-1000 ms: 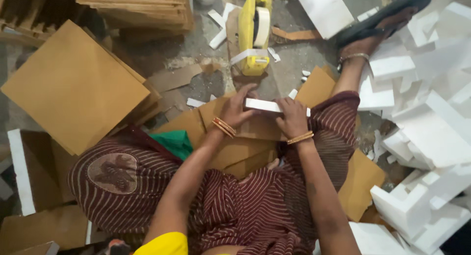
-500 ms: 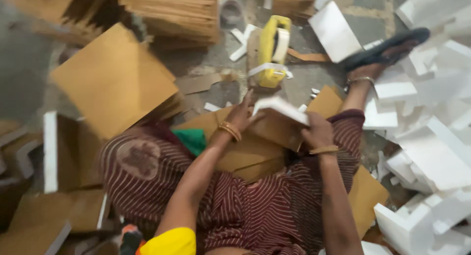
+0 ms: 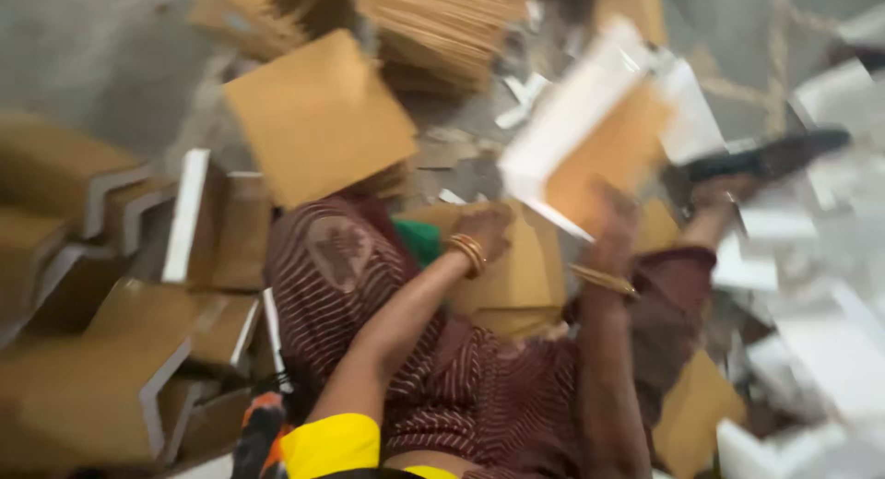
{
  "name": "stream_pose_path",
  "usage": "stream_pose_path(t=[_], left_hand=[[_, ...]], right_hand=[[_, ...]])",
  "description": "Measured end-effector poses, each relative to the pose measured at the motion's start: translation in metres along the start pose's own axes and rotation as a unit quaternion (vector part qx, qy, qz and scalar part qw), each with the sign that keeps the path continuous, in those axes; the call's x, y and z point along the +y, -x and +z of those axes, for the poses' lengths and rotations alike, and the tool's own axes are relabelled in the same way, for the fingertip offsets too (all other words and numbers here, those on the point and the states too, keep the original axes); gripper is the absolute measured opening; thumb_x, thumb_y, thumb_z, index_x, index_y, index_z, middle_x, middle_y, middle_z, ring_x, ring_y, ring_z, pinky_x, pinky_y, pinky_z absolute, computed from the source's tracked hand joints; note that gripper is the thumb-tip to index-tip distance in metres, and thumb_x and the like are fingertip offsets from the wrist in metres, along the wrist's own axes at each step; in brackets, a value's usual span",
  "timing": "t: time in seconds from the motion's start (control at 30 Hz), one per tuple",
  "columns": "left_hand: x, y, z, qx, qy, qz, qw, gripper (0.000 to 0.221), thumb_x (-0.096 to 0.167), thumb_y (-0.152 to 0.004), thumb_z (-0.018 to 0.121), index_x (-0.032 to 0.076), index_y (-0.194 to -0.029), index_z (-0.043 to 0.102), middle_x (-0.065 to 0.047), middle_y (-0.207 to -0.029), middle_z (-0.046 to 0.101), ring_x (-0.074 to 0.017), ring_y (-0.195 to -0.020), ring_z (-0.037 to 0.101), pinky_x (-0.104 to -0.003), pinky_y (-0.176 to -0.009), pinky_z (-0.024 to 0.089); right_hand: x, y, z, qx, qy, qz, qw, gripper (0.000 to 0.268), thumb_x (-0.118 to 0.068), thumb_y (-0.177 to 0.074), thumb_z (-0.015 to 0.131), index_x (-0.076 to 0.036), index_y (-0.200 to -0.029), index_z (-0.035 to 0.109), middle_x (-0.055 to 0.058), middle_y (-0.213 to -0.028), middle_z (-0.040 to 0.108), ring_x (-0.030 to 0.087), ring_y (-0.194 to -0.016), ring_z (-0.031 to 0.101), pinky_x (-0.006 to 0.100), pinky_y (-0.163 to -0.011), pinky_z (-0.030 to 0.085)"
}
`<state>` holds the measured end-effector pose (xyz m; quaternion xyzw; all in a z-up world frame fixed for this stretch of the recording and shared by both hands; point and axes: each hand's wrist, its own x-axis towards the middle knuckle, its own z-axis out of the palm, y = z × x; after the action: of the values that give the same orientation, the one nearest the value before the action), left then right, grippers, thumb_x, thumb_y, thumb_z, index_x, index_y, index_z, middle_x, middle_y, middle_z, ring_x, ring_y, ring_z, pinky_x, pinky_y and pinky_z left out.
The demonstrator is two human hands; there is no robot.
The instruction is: The person sits on the floor and assembles small white boxes by inserting white foam inserts into brown cardboard shells. The person repeatedly picks up a foam insert, places it into a cardboard shell, and sets the assembled box aside.
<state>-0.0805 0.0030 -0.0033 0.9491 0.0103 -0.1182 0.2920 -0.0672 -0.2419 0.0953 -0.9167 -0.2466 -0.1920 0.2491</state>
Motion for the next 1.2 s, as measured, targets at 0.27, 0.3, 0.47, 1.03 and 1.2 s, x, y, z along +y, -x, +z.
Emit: stream_pose_path(t=[0.27, 0.3, 0.47, 1.03, 1.2], left_hand=[[-0.016, -0.002, 0.004, 0.065, -0.080, 0.123, 0.987, 0.033, 0.032, -0.075, 0.078, 0.002, -0.089, 0.074, -0.024, -0.092, 0.072, -0.0424, -0.088, 0.070, -0.052, -0.079, 0.055], [-0.014, -0.001, 0.006, 0.062, -0.085, 0.115, 0.988, 0.033, 0.032, -0.074, 0.079, 0.002, -0.087, 0.074, -0.024, -0.091, 0.072, -0.0428, -0.088, 0.069, -0.052, -0.078, 0.056], [-0.008, 0.006, 0.006, 0.095, -0.093, 0.164, 0.977, 0.050, 0.030, -0.070, 0.083, 0.003, -0.110, 0.070, -0.024, -0.117, 0.065, -0.0426, -0.105, 0.063, -0.052, -0.089, 0.050], [0.008, -0.019, 0.013, 0.051, -0.084, 0.151, 0.984, 0.076, 0.036, -0.068, 0.088, 0.007, -0.132, 0.060, -0.023, -0.143, 0.052, -0.0436, -0.127, 0.050, -0.054, -0.103, 0.041], [-0.002, -0.015, 0.014, 0.046, -0.059, 0.137, 0.988, 0.074, 0.035, -0.070, 0.088, 0.008, -0.132, 0.060, -0.020, -0.139, 0.055, -0.0417, -0.126, 0.052, -0.052, -0.105, 0.042]], right_hand=[[-0.284, -0.054, 0.025, -0.337, -0.527, -0.095, 0.774, 0.050, -0.024, -0.100, 0.060, -0.010, -0.147, 0.054, 0.016, -0.143, 0.059, 0.024, -0.111, 0.072, 0.040, -0.109, 0.053], [-0.276, -0.060, 0.014, -0.349, -0.519, -0.120, 0.771, 0.050, -0.025, -0.101, 0.059, -0.011, -0.149, 0.052, 0.015, -0.146, 0.058, 0.023, -0.113, 0.073, 0.040, -0.112, 0.053], [-0.103, -0.022, -0.040, -0.037, -0.391, -0.086, 0.916, 0.049, -0.022, -0.098, 0.055, -0.014, -0.146, 0.053, 0.010, -0.146, 0.058, 0.028, -0.141, 0.054, 0.043, -0.124, 0.043], [0.208, 0.304, -0.259, 0.092, 0.180, 0.604, 0.771, 0.100, -0.059, -0.090, 0.084, -0.003, -0.160, 0.039, 0.027, -0.148, 0.050, 0.044, -0.127, 0.056, 0.053, -0.103, 0.046], [0.267, 0.284, -0.239, -0.112, 0.325, 0.576, 0.742, 0.085, -0.041, -0.076, 0.085, -0.009, -0.149, 0.056, 0.027, -0.134, 0.061, 0.049, -0.117, 0.062, 0.057, -0.095, 0.050]])
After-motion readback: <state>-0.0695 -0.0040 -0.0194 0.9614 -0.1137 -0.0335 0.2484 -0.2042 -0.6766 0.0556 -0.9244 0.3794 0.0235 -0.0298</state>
